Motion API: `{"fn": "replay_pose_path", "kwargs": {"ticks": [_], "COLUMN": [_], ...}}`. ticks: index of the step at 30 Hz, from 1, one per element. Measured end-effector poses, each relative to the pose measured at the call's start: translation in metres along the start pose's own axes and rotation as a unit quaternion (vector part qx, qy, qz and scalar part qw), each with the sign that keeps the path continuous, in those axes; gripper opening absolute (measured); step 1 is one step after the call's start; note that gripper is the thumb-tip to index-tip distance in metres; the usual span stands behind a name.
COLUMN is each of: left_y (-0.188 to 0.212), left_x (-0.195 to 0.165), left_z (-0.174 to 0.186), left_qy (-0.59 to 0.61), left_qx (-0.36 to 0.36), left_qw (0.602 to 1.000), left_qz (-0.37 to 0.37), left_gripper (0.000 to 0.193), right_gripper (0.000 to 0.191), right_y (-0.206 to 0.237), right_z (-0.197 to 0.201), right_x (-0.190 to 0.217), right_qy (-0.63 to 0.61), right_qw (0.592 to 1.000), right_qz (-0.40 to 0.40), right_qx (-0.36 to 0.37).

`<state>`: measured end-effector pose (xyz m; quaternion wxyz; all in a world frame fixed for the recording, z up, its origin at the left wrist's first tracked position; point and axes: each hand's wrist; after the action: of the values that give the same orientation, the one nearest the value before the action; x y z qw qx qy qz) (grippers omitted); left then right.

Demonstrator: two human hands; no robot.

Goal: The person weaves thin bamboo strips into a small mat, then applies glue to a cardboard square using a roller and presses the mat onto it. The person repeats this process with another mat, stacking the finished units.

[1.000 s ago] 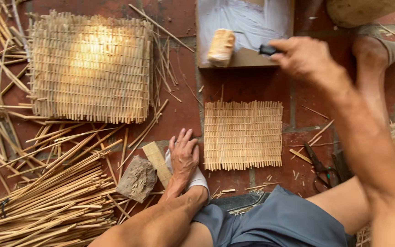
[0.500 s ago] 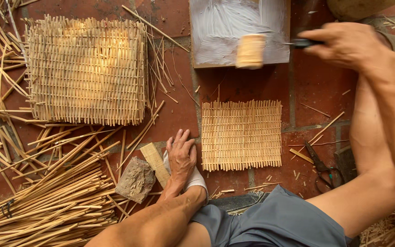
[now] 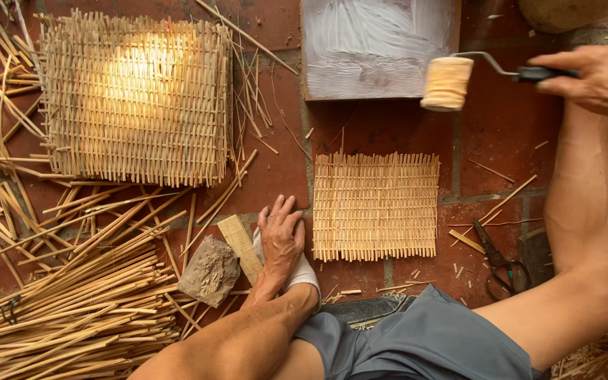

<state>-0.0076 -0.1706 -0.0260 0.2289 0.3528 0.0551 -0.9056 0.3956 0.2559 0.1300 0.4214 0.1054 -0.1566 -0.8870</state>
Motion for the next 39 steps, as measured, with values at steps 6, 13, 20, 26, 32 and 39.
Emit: {"fn": "replay_pose_path", "kwargs": {"ticks": [6,13,20,26,32,39], "left_y": [-0.001,-0.002,-0.002,-0.001,-0.001,-0.003], "left_x": [-0.002,-0.003,-0.004,-0.002,-0.002,-0.007], "left_z": [0.002,0.003,0.004,-0.001,0.0,0.005], "left_qy": [-0.004,-0.008,0.001,0.001,-0.005,0.0], "left_qx": [0.0,-0.008,0.002,-0.003,-0.007,-0.016], "left_qw": [1.0,1.0,1.0,1.0,1.0,1.0], "left_qz": [0.002,0.001,0.007,0.002,0.003,0.005], "left_gripper": [0.017,0.017,0.018,0.017,0.018,0.018], "right_gripper": [0.049,0.047,0.048,0.047,0.037,0.043], "right_y": [-0.047,-0.136,-0.024,-0.046,-0.144,-0.092], "right_z": [0.024,0.061,0.001,0.01,0.066,0.031], "right_x": [0.041,0.119,-0.008,0.022,0.138,0.07], "right_qy": [-0.055,-0.061,-0.011,-0.15,0.019,-0.116], "right_qw": [0.996,0.988,1.0,0.987,0.966,0.987], "right_qz": [0.057,0.136,-0.016,0.0,0.222,0.089], "right_qx": [-0.034,-0.033,0.013,-0.055,-0.133,-0.061]}}
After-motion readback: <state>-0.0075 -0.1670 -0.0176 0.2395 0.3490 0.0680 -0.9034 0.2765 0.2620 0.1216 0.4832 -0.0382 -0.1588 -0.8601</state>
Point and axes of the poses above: each hand's wrist, its own y-axis away from the middle knuckle, its own z-axis out of the back of the hand, x = y × z, and after that the axes turned 15 degrees about z, right-handed
